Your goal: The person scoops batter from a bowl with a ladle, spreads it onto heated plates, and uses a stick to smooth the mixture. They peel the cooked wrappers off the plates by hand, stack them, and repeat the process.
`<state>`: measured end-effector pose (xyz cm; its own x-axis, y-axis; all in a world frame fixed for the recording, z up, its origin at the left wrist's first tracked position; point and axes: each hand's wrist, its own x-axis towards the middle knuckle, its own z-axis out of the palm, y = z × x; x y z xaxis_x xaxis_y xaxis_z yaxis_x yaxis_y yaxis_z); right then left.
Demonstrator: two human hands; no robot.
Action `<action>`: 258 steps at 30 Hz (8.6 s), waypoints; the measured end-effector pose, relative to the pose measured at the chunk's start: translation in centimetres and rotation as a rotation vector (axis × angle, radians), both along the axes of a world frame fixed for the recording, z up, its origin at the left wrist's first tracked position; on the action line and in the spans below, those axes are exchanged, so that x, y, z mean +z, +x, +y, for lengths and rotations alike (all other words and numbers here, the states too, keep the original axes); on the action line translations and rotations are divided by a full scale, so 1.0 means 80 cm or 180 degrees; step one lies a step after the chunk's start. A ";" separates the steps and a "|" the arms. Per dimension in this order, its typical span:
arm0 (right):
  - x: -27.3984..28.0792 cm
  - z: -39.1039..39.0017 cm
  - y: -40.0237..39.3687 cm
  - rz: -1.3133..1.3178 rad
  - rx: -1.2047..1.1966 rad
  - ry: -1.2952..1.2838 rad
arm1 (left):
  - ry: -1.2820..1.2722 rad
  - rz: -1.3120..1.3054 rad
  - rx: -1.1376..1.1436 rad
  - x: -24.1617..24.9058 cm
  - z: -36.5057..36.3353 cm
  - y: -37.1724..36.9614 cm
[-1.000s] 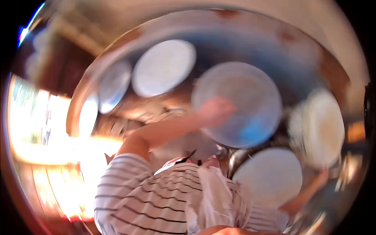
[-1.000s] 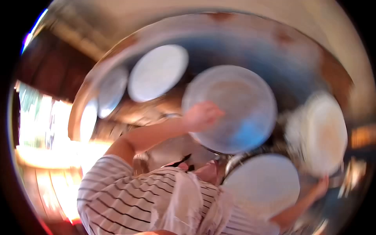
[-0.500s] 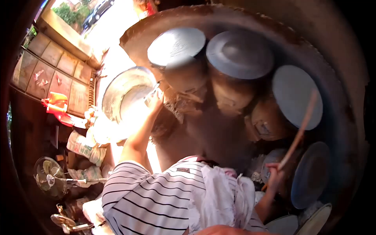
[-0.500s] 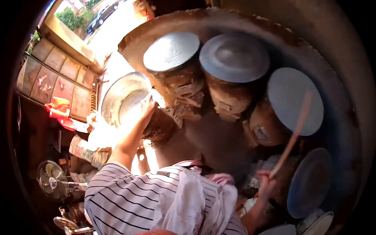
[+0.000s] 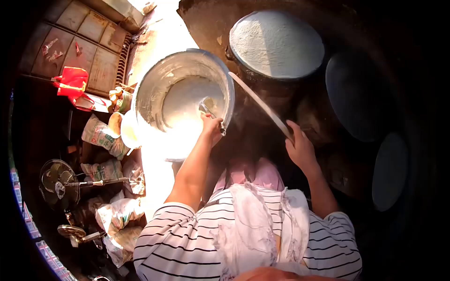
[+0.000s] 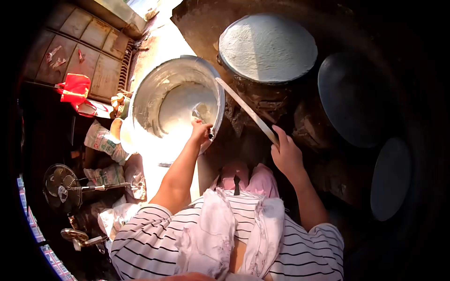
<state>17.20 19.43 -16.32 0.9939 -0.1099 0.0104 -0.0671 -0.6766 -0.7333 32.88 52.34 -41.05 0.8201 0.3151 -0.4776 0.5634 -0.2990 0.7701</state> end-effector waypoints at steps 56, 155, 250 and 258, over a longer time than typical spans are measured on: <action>0.104 0.229 0.096 0.1356 0.0637 0.4833 | -0.6619 0.0727 -0.0258 0.462 0.086 -0.002; -0.026 -0.232 -0.005 0.0051 -0.3674 -0.1208 | 0.0773 -0.2640 -0.5250 0.298 -0.644 0.122; -0.010 -0.504 -0.126 -0.0766 0.0082 -0.0337 | -0.2016 -0.0362 -0.1745 0.437 -0.522 -0.107; 0.015 -0.225 -0.110 -0.0152 -0.2054 0.3308 | -0.2065 -0.1206 -0.2438 0.474 -0.414 -0.073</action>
<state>8.38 1.40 -15.12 0.7550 -0.5601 -0.3410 -0.1320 0.3797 -0.9157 27.08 19.19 -3.09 0.8216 -0.5685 -0.0419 0.0906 0.0577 0.9942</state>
